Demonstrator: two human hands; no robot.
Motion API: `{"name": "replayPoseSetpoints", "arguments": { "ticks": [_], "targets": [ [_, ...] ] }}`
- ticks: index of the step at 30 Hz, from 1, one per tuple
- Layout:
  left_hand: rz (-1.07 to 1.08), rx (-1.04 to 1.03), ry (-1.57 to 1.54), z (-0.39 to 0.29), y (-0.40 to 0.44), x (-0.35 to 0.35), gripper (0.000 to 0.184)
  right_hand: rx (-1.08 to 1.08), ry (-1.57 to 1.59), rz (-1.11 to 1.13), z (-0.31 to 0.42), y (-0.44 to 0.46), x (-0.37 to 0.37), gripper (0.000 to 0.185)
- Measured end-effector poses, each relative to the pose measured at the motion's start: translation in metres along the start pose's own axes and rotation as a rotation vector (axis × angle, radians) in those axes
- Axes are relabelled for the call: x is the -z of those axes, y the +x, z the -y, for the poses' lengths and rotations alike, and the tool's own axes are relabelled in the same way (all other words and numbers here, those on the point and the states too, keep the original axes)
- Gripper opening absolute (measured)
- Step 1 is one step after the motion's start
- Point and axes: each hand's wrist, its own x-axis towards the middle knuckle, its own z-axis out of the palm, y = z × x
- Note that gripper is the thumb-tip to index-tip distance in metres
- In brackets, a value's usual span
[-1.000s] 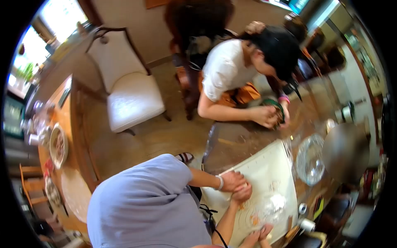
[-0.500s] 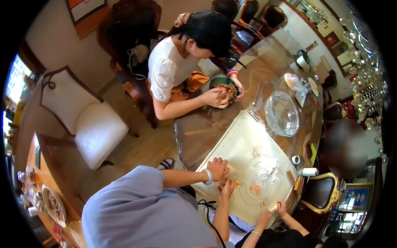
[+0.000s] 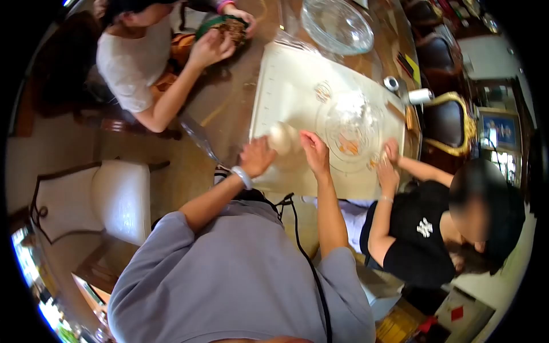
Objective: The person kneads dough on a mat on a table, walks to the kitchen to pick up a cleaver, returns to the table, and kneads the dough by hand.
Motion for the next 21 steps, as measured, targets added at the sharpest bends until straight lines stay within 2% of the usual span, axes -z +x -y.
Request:
{"name": "replayPoseSetpoints", "arguments": {
  "ticks": [1,2,3,5,8,11,12,14,17,21],
  "targets": [
    [-0.115,0.031,0.051,-0.013,-0.003,0.019,0.046,-0.058,-0.032,-0.077,-0.005,-0.006,0.005,0.028],
    [-0.297,-0.141,0.079,0.000,0.007,0.018,0.039,-0.114,-0.062,-0.146,-0.009,-0.009,0.009,0.028],
    [-0.289,-0.170,-0.011,-0.011,0.019,0.033,0.035,-0.188,-0.096,-0.203,-0.005,-0.006,0.014,0.028],
    [-0.402,-0.280,-0.133,-0.020,0.046,0.030,0.034,-0.180,-0.127,-0.229,-0.031,-0.001,0.004,0.030],
    [-0.245,-0.285,-0.135,-0.040,0.092,0.013,0.033,-0.175,-0.169,-0.261,-0.049,0.025,-0.022,0.032],
    [0.111,-0.346,0.291,-0.049,0.105,0.003,0.031,-0.113,-0.247,-0.229,-0.034,0.027,-0.054,0.027],
    [0.055,-0.279,0.312,-0.060,0.094,0.006,0.028,-0.031,-0.303,-0.284,-0.026,0.023,-0.060,0.026],
    [-0.006,-0.339,0.273,-0.063,0.078,0.014,0.027,0.133,-0.412,-0.392,-0.018,0.015,-0.067,0.025],
    [-0.105,-0.358,0.233,-0.055,0.081,0.014,0.024,0.183,-0.454,-0.371,-0.025,0.025,-0.068,0.023],
    [-0.119,-0.301,0.266,-0.055,0.101,0.012,0.023,0.006,-0.586,-0.249,-0.025,0.045,-0.062,0.023]
  ]
}}
